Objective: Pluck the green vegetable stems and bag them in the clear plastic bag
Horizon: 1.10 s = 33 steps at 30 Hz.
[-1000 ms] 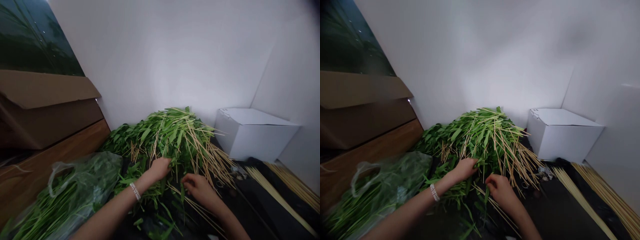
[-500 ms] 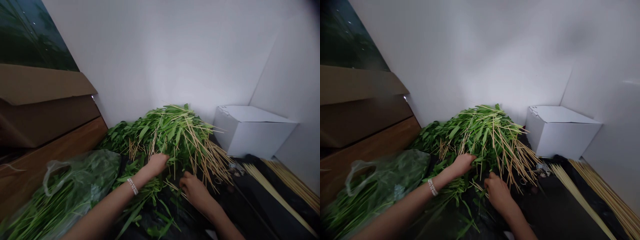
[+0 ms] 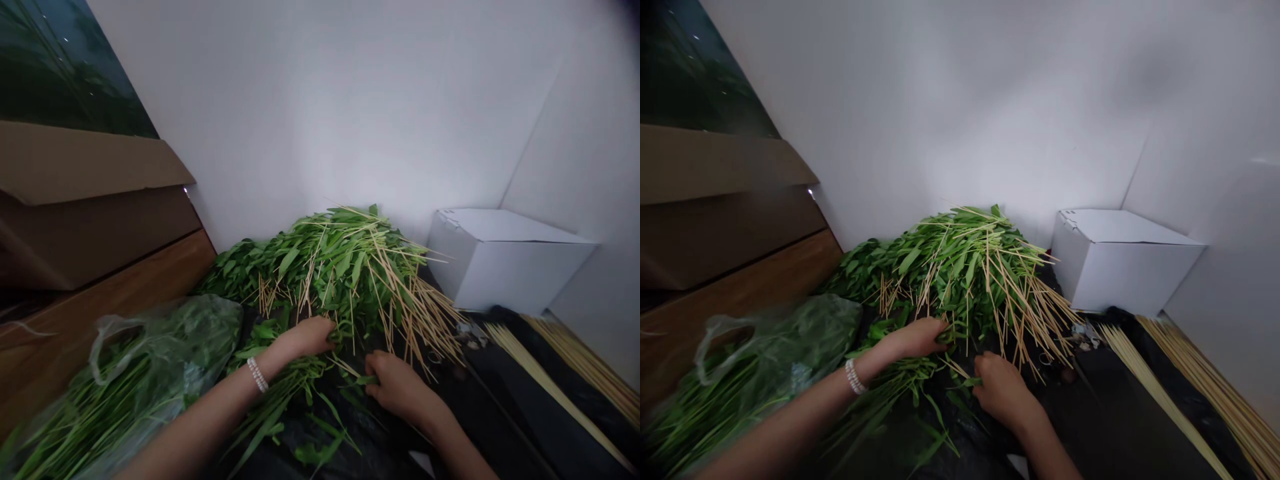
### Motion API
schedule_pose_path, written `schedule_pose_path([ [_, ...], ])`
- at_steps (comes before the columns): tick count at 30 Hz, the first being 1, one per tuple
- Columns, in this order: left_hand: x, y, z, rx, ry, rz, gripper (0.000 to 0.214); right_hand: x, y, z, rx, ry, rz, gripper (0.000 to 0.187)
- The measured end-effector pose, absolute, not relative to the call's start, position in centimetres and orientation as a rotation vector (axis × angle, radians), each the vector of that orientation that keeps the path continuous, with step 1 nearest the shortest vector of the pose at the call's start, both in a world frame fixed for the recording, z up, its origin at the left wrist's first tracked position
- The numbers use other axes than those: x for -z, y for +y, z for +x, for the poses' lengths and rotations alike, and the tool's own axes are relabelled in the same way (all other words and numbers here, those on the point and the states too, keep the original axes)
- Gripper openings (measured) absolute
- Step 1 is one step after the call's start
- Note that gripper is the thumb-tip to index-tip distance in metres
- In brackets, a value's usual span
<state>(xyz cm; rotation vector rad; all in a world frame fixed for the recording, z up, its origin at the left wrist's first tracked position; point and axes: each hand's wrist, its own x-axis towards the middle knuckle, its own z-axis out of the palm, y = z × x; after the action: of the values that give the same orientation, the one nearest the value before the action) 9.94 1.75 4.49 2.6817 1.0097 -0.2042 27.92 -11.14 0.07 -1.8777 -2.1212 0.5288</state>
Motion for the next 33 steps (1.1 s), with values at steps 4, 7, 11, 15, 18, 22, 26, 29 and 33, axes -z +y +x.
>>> schedule_pose_path([
  [4,-3.6,1.3,11.0,0.296,1.039,2.744,0.030,-0.4,-11.3,27.4,-0.481,-2.165,-1.942,0.017],
  [7,-3.4,1.3,11.5,0.335,1.051,2.773,0.031,-0.6,-11.4,27.2,-0.441,-2.174,-2.000,0.020],
  [11,-3.4,1.3,11.6,0.366,1.009,2.800,0.025,-0.6,-11.3,27.2,-0.383,-2.122,-2.100,0.025],
  [15,-3.8,1.5,11.3,0.359,0.967,2.818,0.019,-0.9,-11.2,27.4,-0.377,-2.082,-2.086,0.024],
  [18,-4.9,1.7,10.9,0.318,0.947,2.835,0.020,-1.4,-11.2,27.4,-0.415,-2.072,-1.982,0.018],
  [22,-7.5,1.3,10.3,0.270,0.925,2.861,0.019,-1.5,-11.6,26.8,-0.555,-2.129,-1.807,0.009],
  [26,-10.9,-1.1,9.7,0.164,0.860,2.904,0.019,-0.6,-12.1,25.6,-0.606,-2.143,-1.779,0.024],
  [29,-12.5,-4.0,9.0,0.141,0.786,2.886,0.019,0.2,-12.1,25.0,-0.591,-2.141,-1.793,0.027],
  [33,-10.5,-7.8,7.8,0.213,0.657,2.825,0.015,0.9,-11.8,24.9,-0.600,-2.172,-1.791,0.021],
])
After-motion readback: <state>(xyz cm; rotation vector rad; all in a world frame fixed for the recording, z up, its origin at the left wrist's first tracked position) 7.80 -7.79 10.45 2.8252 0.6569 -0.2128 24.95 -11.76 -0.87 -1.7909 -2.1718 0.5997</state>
